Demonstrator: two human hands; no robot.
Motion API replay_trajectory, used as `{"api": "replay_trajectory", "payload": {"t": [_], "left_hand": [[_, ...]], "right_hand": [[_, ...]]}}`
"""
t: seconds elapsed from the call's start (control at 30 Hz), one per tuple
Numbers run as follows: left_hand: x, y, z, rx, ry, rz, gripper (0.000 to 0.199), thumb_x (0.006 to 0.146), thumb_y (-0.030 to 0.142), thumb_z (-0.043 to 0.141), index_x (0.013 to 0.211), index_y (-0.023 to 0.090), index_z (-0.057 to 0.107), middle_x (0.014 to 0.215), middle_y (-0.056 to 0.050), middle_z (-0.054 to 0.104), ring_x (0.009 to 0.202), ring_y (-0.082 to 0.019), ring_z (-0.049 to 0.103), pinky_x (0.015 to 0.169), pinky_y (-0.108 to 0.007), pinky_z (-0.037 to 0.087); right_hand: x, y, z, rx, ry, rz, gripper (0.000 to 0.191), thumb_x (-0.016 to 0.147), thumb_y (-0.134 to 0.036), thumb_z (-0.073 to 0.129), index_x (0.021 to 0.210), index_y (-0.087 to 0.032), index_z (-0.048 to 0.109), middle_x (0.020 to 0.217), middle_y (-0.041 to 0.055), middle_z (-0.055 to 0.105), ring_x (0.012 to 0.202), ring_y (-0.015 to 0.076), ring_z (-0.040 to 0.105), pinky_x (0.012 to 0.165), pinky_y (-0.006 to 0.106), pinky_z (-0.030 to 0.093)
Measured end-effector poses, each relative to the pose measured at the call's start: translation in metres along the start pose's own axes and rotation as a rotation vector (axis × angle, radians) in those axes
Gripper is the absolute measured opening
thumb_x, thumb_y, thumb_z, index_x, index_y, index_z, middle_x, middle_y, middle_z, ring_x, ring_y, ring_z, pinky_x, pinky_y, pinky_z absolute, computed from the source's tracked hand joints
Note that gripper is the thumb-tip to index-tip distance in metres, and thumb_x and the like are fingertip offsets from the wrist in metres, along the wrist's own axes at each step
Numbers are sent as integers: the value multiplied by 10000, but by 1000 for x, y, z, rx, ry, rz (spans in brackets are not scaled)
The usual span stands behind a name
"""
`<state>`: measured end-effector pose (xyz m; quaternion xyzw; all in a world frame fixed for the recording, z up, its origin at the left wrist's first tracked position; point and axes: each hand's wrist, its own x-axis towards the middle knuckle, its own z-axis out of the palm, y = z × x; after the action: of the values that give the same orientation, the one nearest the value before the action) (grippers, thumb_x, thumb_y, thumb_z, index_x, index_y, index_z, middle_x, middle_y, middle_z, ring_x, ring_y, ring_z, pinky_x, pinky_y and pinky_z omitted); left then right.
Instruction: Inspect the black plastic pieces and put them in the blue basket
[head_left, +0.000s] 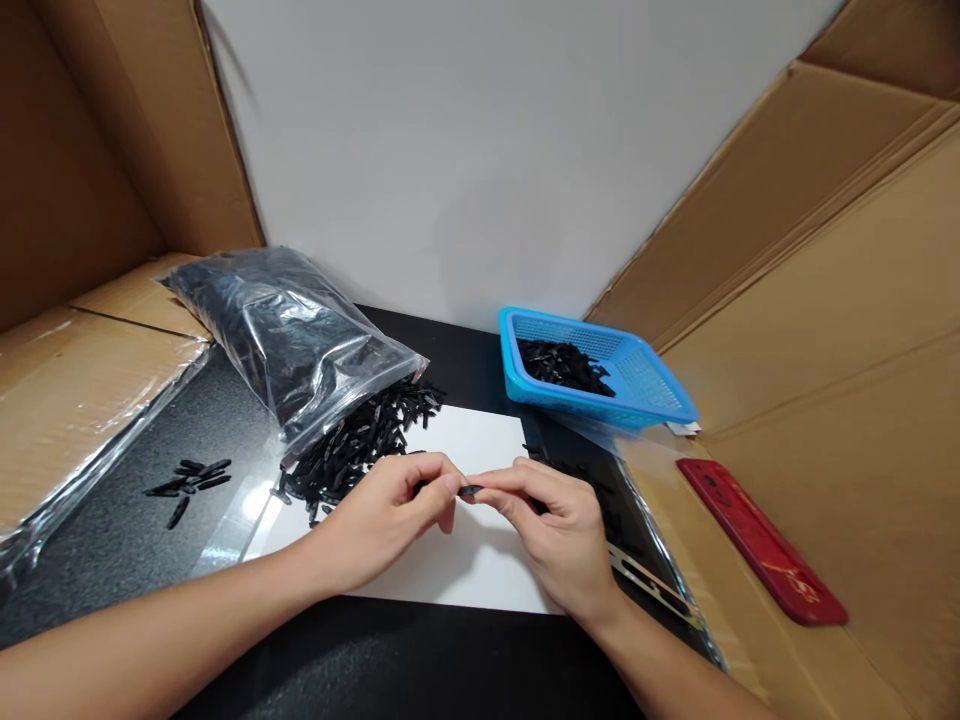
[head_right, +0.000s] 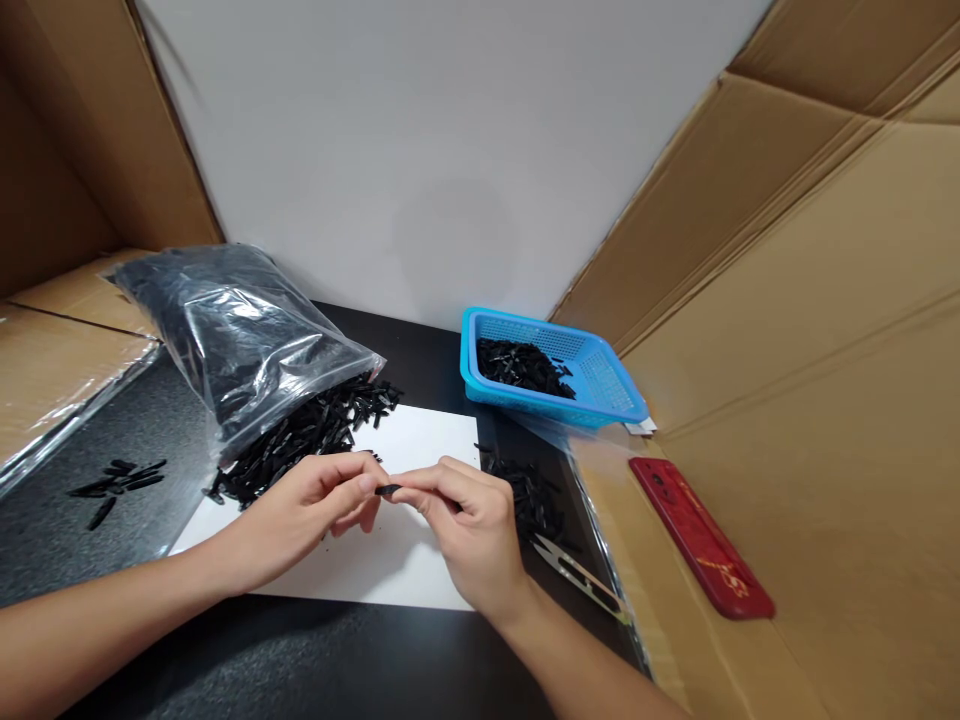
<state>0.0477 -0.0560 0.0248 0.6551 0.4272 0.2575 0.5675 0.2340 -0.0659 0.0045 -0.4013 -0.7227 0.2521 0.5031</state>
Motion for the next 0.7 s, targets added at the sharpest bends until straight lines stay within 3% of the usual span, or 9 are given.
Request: {"api": "replay_trajectory", "payload": {"t": [0.33, 0.7], "left_hand": [[3, -1, -2, 65, -4, 7, 232, 852, 293, 556, 726, 150, 688, 637, 36, 576, 612, -106, 439, 578, -232, 316], [2, -1, -4, 138, -27, 52, 163, 767, 143, 544, 735, 151, 704, 669, 31, 589, 636, -110, 487, 590, -221, 345]], "right_hand": [[-1, -1, -3, -34, -91, -123, 270, 847, -6, 629, 885, -225, 783, 644, 0, 670, 536, 125, 546, 512, 224, 424], [-2, 2, -5, -76, -110, -96, 213, 865, -56, 622, 878, -199, 780, 621, 7, 653, 524, 132, 543, 501, 232, 422]]}}
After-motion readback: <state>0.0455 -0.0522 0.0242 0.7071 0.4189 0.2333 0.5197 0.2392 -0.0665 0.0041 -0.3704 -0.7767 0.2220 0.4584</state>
